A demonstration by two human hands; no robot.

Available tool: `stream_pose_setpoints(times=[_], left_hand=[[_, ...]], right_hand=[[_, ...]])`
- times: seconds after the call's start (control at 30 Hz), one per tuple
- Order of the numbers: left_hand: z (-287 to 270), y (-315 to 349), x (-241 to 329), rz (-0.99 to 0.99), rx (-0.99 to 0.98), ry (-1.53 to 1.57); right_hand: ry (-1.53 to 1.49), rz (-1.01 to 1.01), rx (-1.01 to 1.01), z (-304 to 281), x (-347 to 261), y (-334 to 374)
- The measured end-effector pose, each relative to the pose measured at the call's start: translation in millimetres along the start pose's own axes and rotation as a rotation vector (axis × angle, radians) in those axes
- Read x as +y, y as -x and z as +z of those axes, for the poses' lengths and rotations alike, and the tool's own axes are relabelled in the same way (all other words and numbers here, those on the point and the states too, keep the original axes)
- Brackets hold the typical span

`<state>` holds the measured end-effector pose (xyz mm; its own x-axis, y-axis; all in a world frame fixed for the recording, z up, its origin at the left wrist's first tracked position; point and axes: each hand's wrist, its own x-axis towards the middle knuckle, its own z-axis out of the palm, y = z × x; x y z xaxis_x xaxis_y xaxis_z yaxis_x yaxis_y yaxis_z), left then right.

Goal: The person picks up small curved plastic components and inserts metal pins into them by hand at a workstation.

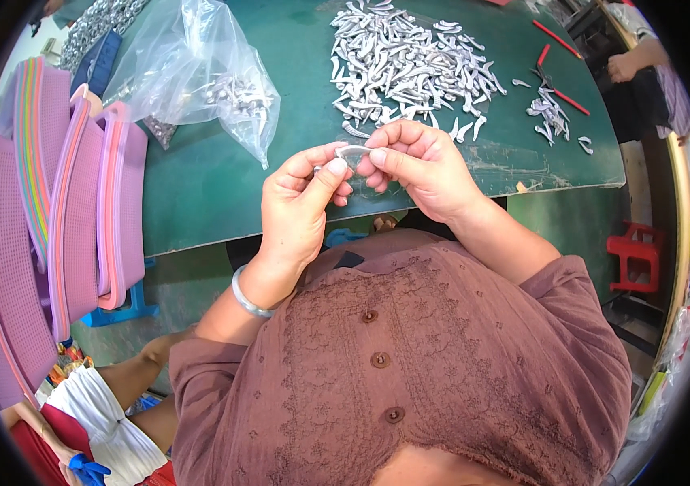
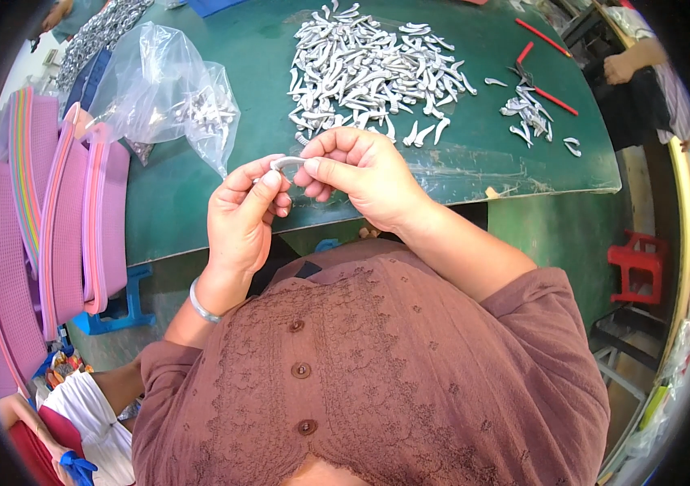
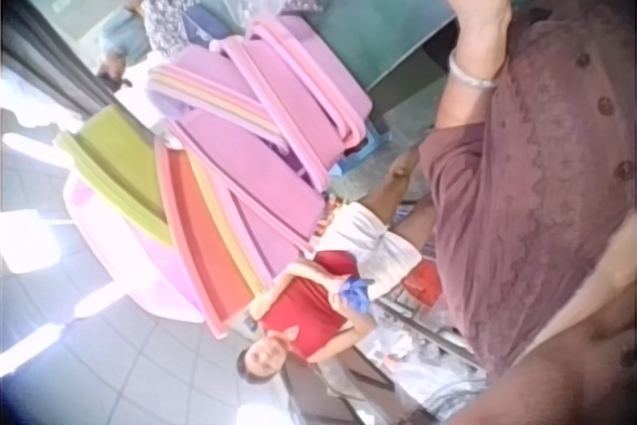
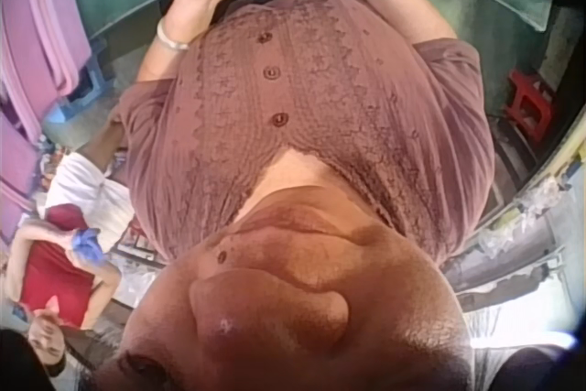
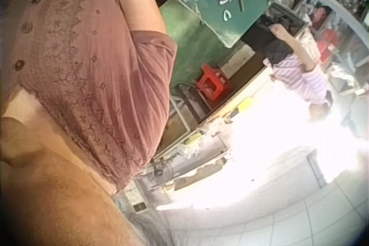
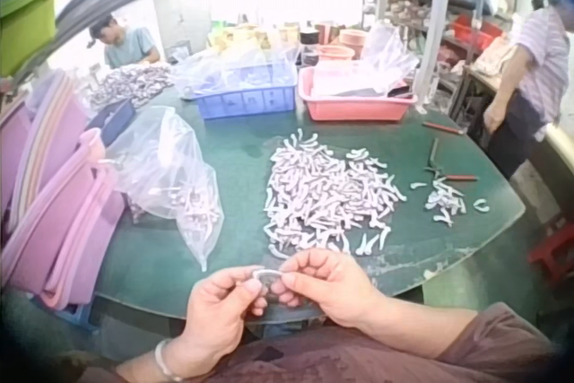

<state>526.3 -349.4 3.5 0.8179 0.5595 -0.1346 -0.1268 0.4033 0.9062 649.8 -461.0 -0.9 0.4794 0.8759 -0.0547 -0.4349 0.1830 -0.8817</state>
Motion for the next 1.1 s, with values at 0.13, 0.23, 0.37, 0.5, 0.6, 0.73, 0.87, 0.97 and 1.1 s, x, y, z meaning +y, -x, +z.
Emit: stream_pose_setpoints(times=[0.13, 0.23, 0.37, 0.5, 0.6, 0.73, 0.87, 0.97, 1.1], left_hand=[[-0.6, -0.2, -2.1, 0.034, -0.008, 0.007], [-0.9, -1.2, -3.1, 0.085, -0.014, -0.016], [-0.7, -1.3, -4.3, 0.119, -0.016, -0.011], [-2.2, -1.0, -5.8, 0.126, -0.016, -0.026], [-1.8, -0.1, -5.1, 0.144, -0.024, -0.050], [-1.2, 1.2, -4.2, 0.156, -0.036, -0.066], [-2.0, 0.9, -5.8, 0.161, -0.060, -0.032], [-4.0, 0.4, -6.7, 0.123, -0.054, 0.031], [-7.3, -0.4, -8.8, 0.116, -0.065, 0.067]], right_hand=[[0.012, 0.031, -0.009, -0.1, -0.3, 0.6], [0.013, 0.083, -0.017, 0.9, 0.4, 1.5], [0.021, 0.109, -0.018, 2.6, 2.2, 3.0], [0.025, 0.123, -0.018, 2.0, 2.9, 2.8], [0.020, 0.132, -0.024, 2.2, 1.9, 3.1], [0.027, 0.123, -0.029, 1.6, 2.2, 3.2], [0.074, 0.068, 0.005, 2.0, 2.2, 4.1], [0.115, 0.013, -0.001, 5.5, -0.7, 6.0], [0.112, 0.013, -0.013, 3.4, -1.6, 5.5]])
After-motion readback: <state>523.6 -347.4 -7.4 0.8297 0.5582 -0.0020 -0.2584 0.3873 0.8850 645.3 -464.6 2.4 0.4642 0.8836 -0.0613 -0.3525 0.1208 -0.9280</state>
